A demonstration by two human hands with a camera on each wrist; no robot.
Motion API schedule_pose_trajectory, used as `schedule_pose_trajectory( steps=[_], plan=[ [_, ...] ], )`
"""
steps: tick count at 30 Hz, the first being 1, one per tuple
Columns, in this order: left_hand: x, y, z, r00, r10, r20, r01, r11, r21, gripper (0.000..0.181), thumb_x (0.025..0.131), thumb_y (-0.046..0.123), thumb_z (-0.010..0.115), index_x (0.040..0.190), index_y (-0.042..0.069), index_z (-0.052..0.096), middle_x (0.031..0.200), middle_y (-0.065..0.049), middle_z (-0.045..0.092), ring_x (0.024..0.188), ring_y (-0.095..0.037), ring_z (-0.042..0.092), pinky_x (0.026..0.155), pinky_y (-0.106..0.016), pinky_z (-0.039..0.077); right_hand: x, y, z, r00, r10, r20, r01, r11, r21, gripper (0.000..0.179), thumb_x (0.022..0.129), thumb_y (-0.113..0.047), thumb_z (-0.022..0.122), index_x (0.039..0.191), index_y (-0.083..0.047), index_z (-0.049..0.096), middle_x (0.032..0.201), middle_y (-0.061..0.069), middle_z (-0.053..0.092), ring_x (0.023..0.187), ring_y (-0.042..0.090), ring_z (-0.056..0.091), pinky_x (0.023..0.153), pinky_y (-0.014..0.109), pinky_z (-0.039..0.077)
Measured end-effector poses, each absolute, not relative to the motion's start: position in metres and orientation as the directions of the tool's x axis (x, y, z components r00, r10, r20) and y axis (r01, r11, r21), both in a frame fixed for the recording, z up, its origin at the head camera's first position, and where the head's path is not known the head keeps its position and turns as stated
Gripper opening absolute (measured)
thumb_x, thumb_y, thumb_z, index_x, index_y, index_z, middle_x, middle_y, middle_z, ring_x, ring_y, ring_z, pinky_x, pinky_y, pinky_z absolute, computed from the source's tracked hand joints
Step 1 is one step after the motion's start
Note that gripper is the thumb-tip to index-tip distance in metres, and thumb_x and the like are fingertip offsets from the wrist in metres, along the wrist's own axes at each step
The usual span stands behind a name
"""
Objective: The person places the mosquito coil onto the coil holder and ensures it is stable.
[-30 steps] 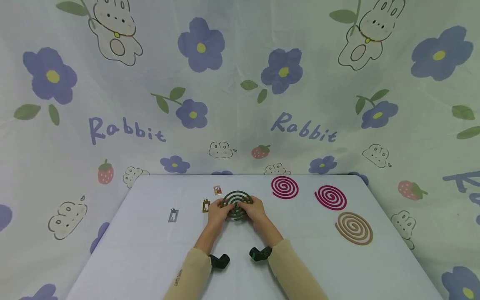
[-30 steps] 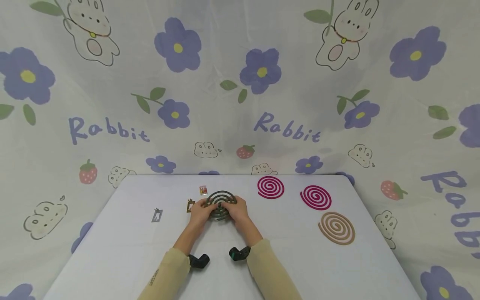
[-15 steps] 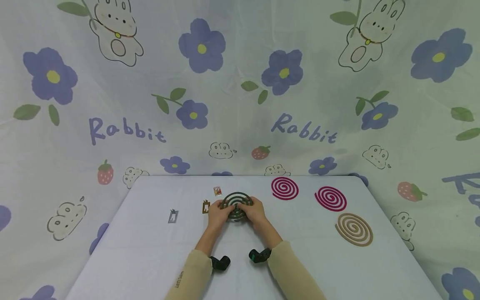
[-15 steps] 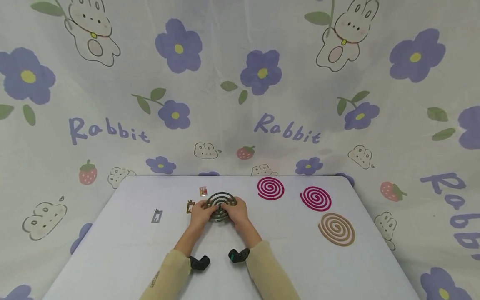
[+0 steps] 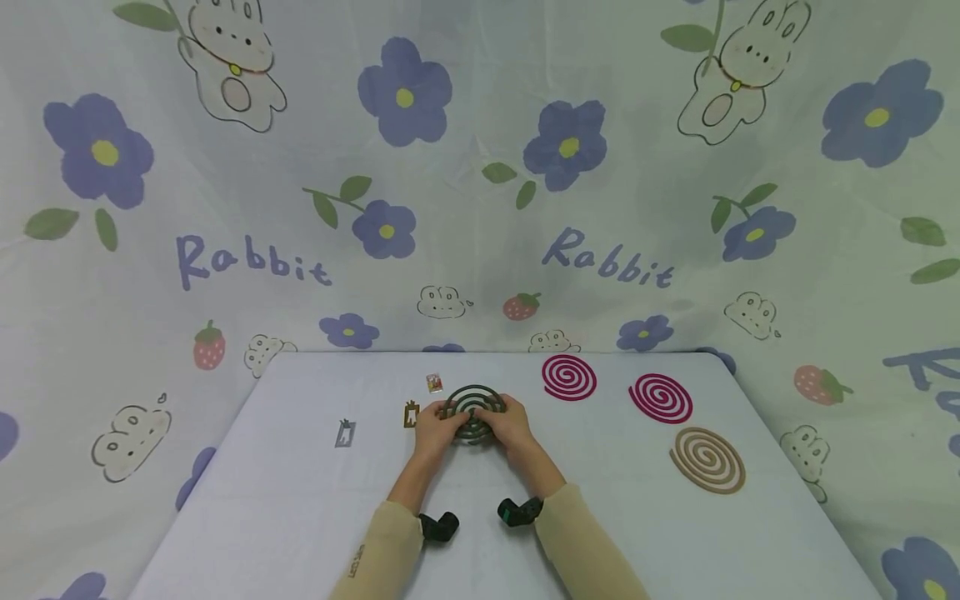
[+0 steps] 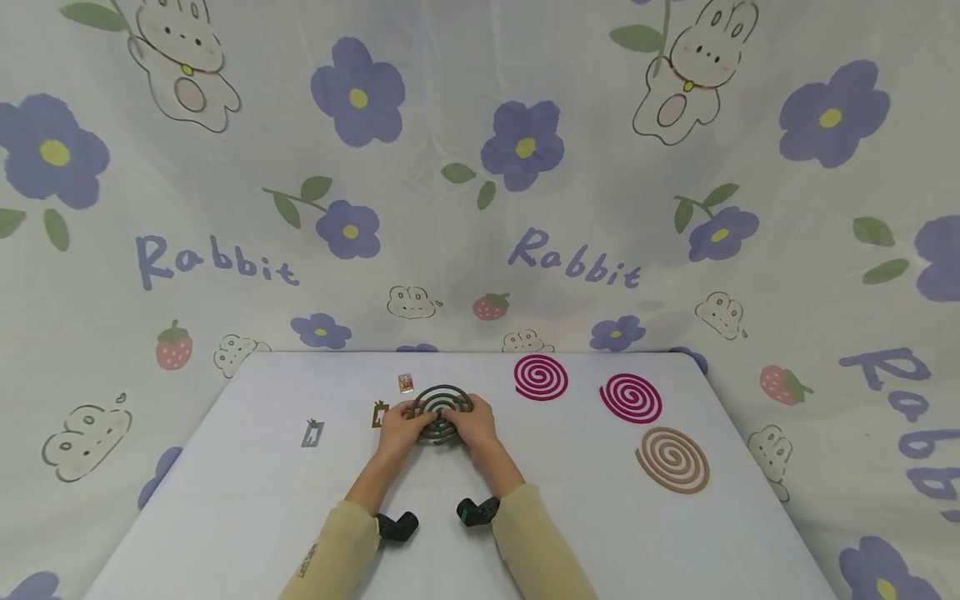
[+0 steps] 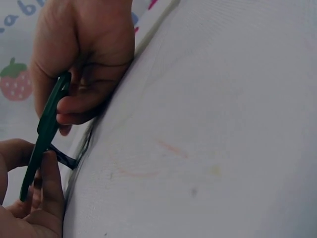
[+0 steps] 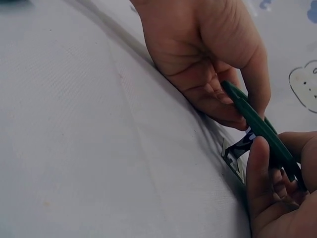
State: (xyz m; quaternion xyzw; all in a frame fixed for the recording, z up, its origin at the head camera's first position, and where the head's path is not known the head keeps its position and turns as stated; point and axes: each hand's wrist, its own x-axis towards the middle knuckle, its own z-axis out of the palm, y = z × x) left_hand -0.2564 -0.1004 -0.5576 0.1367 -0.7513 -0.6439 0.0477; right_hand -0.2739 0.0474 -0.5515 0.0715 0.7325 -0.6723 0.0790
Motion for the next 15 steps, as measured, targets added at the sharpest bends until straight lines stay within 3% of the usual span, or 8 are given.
schedule_pose_trajectory(
  steps=[15],
  plan=[
    [-0.2567,-0.1018,-0.5563,-0.959,-0.257,-0.12,-0.157,0.126,0.98,0.038,0.08,0.013,0.079,0.11,-0.004,0.064,0.095,-0.012,0.069,0.081,-0.015,0.063,0.067,-0.024,0.051,-0.2755,0.0501,-0.5506,-0.975,-0.035,-0.221,0.218,0.072,-0.973,0.05,0.078,-0.013,0.082,0.12,0.003,0.06,0.111,0.016,0.063,0.095,0.022,0.061,0.071,0.031,0.055]
  ],
)
